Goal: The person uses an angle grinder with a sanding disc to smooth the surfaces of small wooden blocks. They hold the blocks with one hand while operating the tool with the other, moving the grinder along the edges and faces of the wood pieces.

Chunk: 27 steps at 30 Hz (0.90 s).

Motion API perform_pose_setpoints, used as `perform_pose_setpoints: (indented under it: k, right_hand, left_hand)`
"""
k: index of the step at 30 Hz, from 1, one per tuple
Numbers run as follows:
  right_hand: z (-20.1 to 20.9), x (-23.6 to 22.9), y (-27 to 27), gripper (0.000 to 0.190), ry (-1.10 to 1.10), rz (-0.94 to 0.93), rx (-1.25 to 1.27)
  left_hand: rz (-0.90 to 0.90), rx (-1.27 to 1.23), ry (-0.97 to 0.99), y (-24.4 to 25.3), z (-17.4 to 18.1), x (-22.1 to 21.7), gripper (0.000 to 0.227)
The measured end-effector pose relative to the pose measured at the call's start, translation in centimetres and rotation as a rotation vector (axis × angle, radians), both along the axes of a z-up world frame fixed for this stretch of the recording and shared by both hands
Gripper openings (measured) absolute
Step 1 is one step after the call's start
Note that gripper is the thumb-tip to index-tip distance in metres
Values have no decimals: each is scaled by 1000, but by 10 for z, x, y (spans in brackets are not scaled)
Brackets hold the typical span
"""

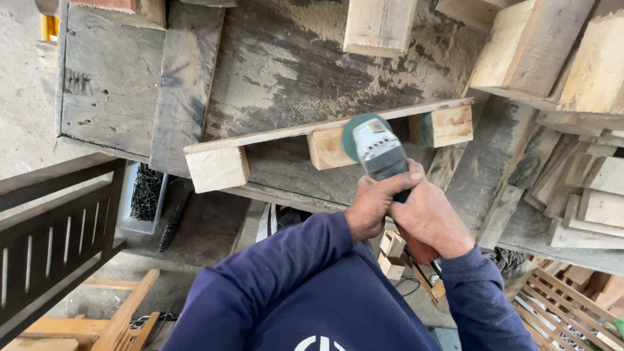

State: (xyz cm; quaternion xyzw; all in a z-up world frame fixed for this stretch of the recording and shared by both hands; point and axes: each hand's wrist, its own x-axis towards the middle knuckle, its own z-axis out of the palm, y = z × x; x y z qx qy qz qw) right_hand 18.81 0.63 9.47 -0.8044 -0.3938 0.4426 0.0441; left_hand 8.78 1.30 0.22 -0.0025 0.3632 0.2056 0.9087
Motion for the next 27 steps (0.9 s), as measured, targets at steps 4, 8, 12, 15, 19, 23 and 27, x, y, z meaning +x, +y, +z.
perform_pose_setpoints:
  k: [4, 8, 12, 15, 19, 23, 27]
  right_hand:
    - [-5, -11, -21, 76, 42, 65, -69]
    - [-2, -19, -40, 79, 97, 14, -2]
    - [-11, -9, -31, 67, 105, -50, -53]
    - [-14, -4, -25, 76, 22, -61, -45]
    - [-4, -9, -27, 71, 113, -47, -42]
    - [-11, -11, -21, 72, 40, -95, -69]
    - [-14, -10, -19, 76, 50, -123, -14]
  left_hand:
    - [96, 9, 41, -23, 14, -15, 25]
    - [-1, -81, 184, -30, 19, -23, 23]
    - [32, 36, 122, -24, 12, -13, 22]
    - [5, 52, 125, -19, 8, -7, 21]
    - [-26, 22, 138, -12, 9, -7, 23]
    - [-2, 79, 115, -4, 3, -10, 24]
    - [-78, 55, 116, -9, 2, -11, 23]
